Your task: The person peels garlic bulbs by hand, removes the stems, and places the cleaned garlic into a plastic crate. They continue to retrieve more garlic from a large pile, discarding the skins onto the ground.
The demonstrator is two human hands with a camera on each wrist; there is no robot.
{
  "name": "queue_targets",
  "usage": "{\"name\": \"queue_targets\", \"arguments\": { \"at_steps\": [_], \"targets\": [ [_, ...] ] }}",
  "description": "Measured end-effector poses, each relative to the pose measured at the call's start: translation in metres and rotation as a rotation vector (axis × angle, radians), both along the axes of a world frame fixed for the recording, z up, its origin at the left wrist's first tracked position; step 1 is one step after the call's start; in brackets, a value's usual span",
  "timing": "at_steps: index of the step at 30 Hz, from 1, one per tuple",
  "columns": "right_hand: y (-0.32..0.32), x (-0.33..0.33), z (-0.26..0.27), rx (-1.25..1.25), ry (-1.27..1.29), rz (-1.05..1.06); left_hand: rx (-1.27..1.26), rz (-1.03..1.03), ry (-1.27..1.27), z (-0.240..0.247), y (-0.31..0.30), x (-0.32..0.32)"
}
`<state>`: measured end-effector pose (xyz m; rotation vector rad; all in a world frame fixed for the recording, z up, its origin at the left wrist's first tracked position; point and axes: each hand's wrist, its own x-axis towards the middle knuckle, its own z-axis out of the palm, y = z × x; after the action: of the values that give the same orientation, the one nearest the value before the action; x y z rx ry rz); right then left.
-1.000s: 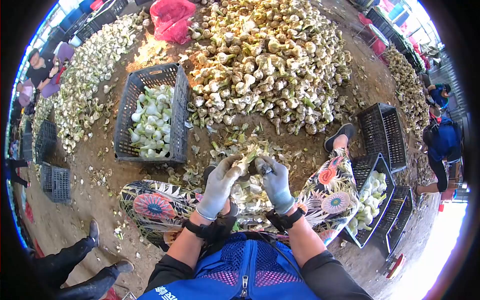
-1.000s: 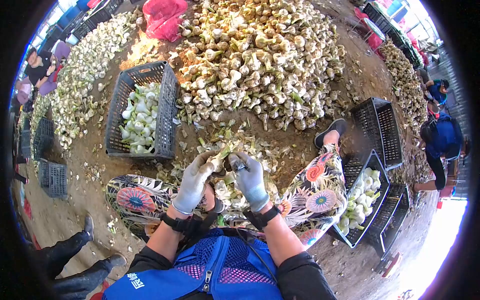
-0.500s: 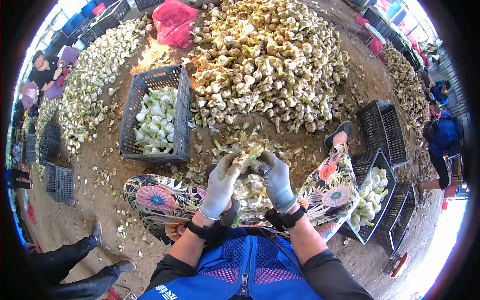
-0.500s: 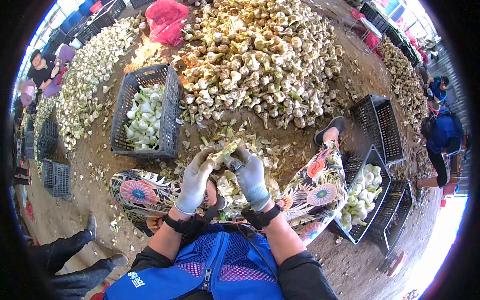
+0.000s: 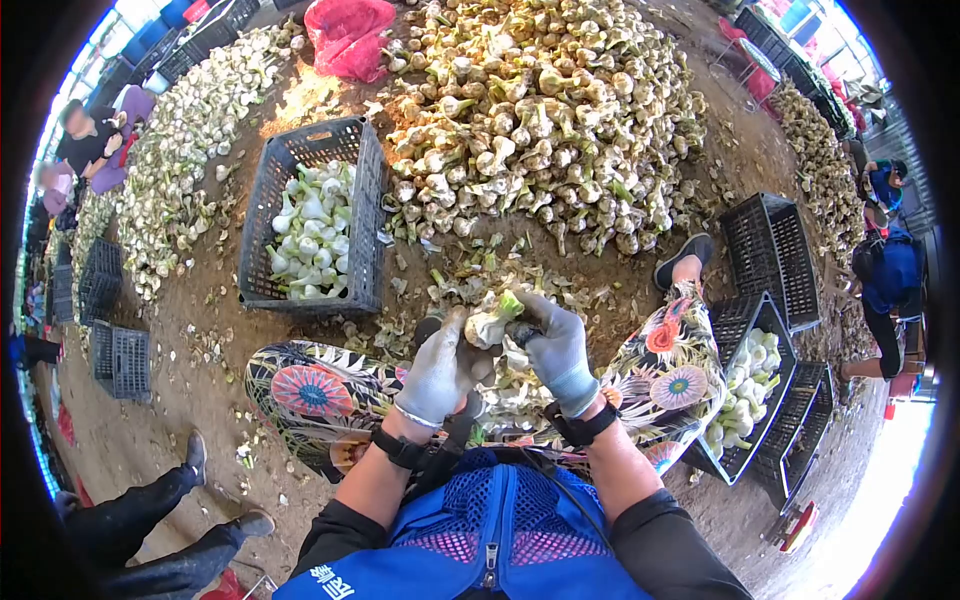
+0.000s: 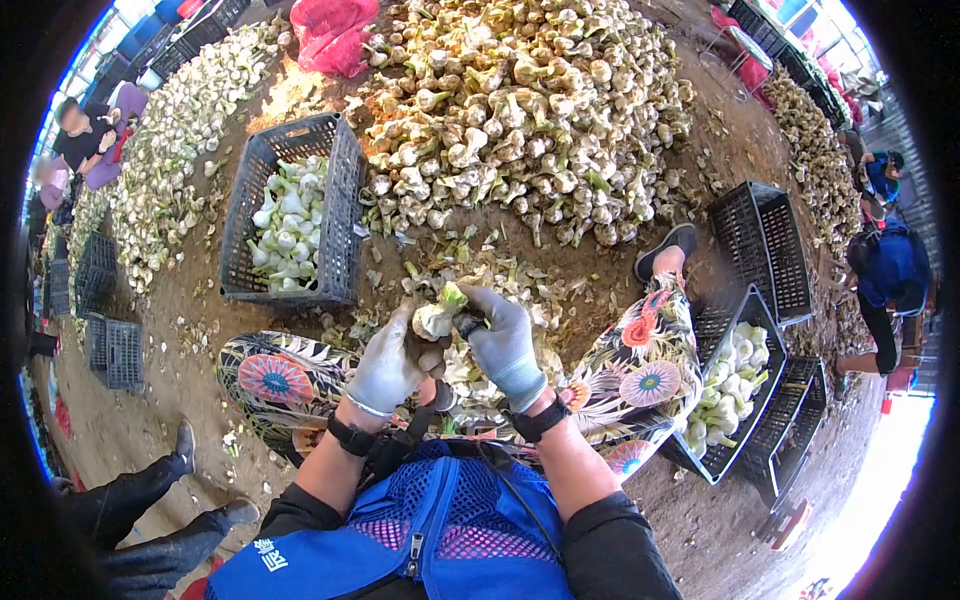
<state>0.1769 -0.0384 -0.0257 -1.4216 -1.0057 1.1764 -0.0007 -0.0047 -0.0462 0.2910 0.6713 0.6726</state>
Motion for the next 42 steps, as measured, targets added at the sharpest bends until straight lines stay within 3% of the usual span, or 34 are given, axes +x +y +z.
{"name": "queue_targets", "arguments": {
  "at_steps": [3,5,7,9,10,11,14,15,16,17,18,19,20,21,23,24,25,26,27,28,29,30,32,37,40,42],
  "targets": [
    [0.001,0.001,-0.003,0.007,0.044,-0.01,-0.056,-0.034,-0.133,0.003,0.002,0.002],
    [0.003,0.0,-0.005,-0.037,0.081,-0.012,0.027,0.012,0.06,0.013,0.0,0.004],
    [0.001,0.011,-0.013,-0.135,0.224,-0.013,0.439,-0.104,0.509,0.026,0.005,0.0],
    [-0.011,0.013,-0.082,0.127,0.079,-0.173,0.546,-0.038,0.555,0.019,0.004,0.017],
    [-0.006,0.015,-0.02,0.044,-0.298,-0.098,0.639,-0.107,0.638,0.017,0.004,0.016],
    [-0.008,0.026,-0.036,0.015,-0.31,0.053,0.713,-0.129,0.662,0.01,0.002,0.015],
    [-0.015,0.064,-0.005,-0.383,-0.025,-0.219,0.772,-0.198,0.739,-0.01,0.003,0.016],
    [-0.026,0.11,-0.069,-0.119,-0.037,-0.34,0.572,-0.181,0.64,-0.017,0.004,0.013],
    [-0.036,0.132,-0.011,0.406,0.108,-0.404,0.364,-0.155,0.546,-0.024,0.004,0.011],
    [-0.035,0.159,0.035,0.129,0.024,-0.809,0.35,-0.142,0.557,-0.034,0.003,0.012],
    [-0.074,0.216,-0.003,0.205,-0.716,-0.819,0.378,-0.081,0.594,-0.042,0.004,0.013],
    [-0.079,0.252,0.02,0.192,-0.66,-0.877,0.402,-0.011,0.639,-0.045,0.007,0.011],
    [-0.058,0.246,0.056,0.468,0.028,-1.222,0.553,-0.123,0.729,-0.04,0.011,0.008],
    [-0.051,0.245,0.061,0.427,0.015,-1.284,0.405,-0.073,0.644,-0.034,0.011,0.014],
    [-0.029,0.249,0.015,0.354,-0.137,-1.02,0.232,-0.019,0.497,-0.033,0.01,0.021],
    [-0.011,0.217,0.02,0.182,-0.236,-0.769,0.222,0.001,0.488,-0.038,0.01,0.025],
    [0.005,0.211,-0.023,0.081,-0.083,-0.68,0.21,0.02,0.481,-0.044,0.01,0.028],
    [0.029,0.17,-0.027,0.064,-0.197,-0.558,0.166,0.012,0.483,-0.045,0.012,0.027],
    [0.047,0.155,-0.065,-0.067,-0.022,-0.426,0.117,0.034,0.505,-0.05,0.014,0.028],
    [0.064,0.143,-0.116,-0.056,-0.148,-0.27,0.06,0.038,0.48,-0.05,0.018,0.027],
    [0.083,0.122,-0.132,-0.074,-0.359,-0.061,0.005,0.041,0.455,-0.05,0.022,0.025],
    [0.106,0.096,-0.143,-0.19,-0.454,0.01,-0.003,0.043,0.471,-0.057,0.025,0.024],
    [0.153,0.07,-0.175,-0.291,-0.713,0.291,0.06,0.029,0.627,-0.072,0.028,0.022],
    [0.253,0.009,-0.213,-0.408,-0.722,0.387,0.055,-0.126,0.708,-0.08,0.042,0.023],
    [0.268,-0.01,-0.243,-0.585,-0.838,0.508,-0.025,-0.236,0.822,-0.071,0.061,0.029],
    [0.258,-0.008,-0.267,-0.522,-0.817,0.507,0.127,-0.244,0.862,-0.084,0.055,0.025]
  ]
}}
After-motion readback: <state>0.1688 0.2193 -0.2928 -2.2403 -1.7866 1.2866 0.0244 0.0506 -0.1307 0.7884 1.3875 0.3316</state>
